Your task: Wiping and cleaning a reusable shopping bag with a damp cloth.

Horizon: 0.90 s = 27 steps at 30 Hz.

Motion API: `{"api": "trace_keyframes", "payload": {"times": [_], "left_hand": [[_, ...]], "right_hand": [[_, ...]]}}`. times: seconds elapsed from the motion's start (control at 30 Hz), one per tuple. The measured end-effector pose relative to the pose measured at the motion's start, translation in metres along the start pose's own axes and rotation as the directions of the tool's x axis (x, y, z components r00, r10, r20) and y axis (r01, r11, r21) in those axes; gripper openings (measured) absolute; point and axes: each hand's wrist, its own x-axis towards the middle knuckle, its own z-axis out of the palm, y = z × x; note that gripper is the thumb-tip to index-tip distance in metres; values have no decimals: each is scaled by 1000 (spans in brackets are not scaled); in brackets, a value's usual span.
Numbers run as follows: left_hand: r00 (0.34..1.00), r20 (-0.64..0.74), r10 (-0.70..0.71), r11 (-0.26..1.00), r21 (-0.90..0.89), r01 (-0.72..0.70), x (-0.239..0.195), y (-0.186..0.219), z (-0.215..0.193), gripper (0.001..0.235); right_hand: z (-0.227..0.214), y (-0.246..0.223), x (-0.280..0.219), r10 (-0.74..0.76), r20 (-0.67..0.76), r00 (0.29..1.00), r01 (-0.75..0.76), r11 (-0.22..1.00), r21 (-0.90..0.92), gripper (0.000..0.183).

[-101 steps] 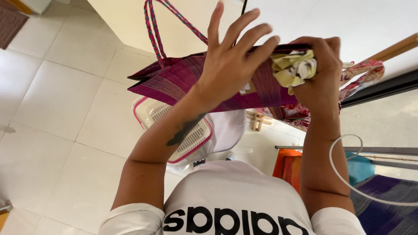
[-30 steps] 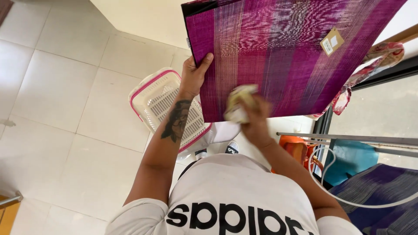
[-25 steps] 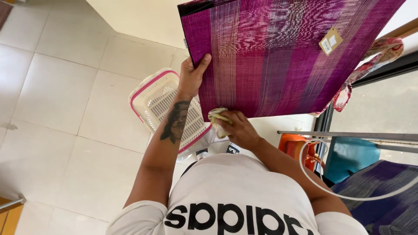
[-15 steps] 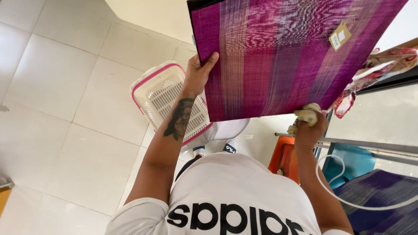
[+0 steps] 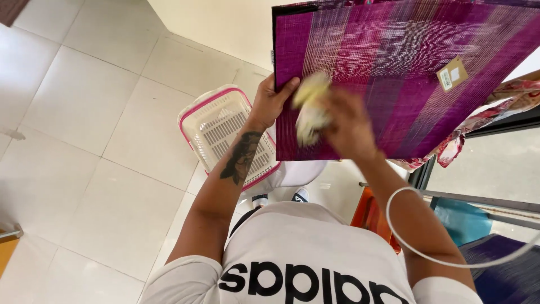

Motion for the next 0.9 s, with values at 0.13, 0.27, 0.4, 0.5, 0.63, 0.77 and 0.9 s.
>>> {"api": "trace_keyframes", "payload": {"times": [0.13,0.27,0.4,0.5,0.63,0.77,0.9], "left_hand": [[991,136,1,999,50,-8,1,-10,-6,21],[986,168,-15,1000,-10,17,1,-23,-8,29],[984,172,46,997,53,-56,3,-32,-11,31],[986,165,-25,989,145,1,0,-7,-4,25],[984,177,8,993,117,-30,-3,2,0,23],[985,170,-4,997,79,-10,-1,-9,-5,28],[990,140,-11,997,83,-1,-7,8,-7,23]], "right_hand": [[-45,-19,80,216,-274,937,-238,970,-53,66],[-40,-54,95,79,154,985,-78,997,-8,61],[-46,-41,110,74,86,994,-72,997,-34,64],[-59,-30,142,165,-325,931,-170,985,11,61],[-53,-59,127,87,37,996,-85,995,-48,66],[-69,-49,116,13,102,995,-9,999,-45,53],[-132,-16,117,673,-156,723,-494,661,565,9]]}}
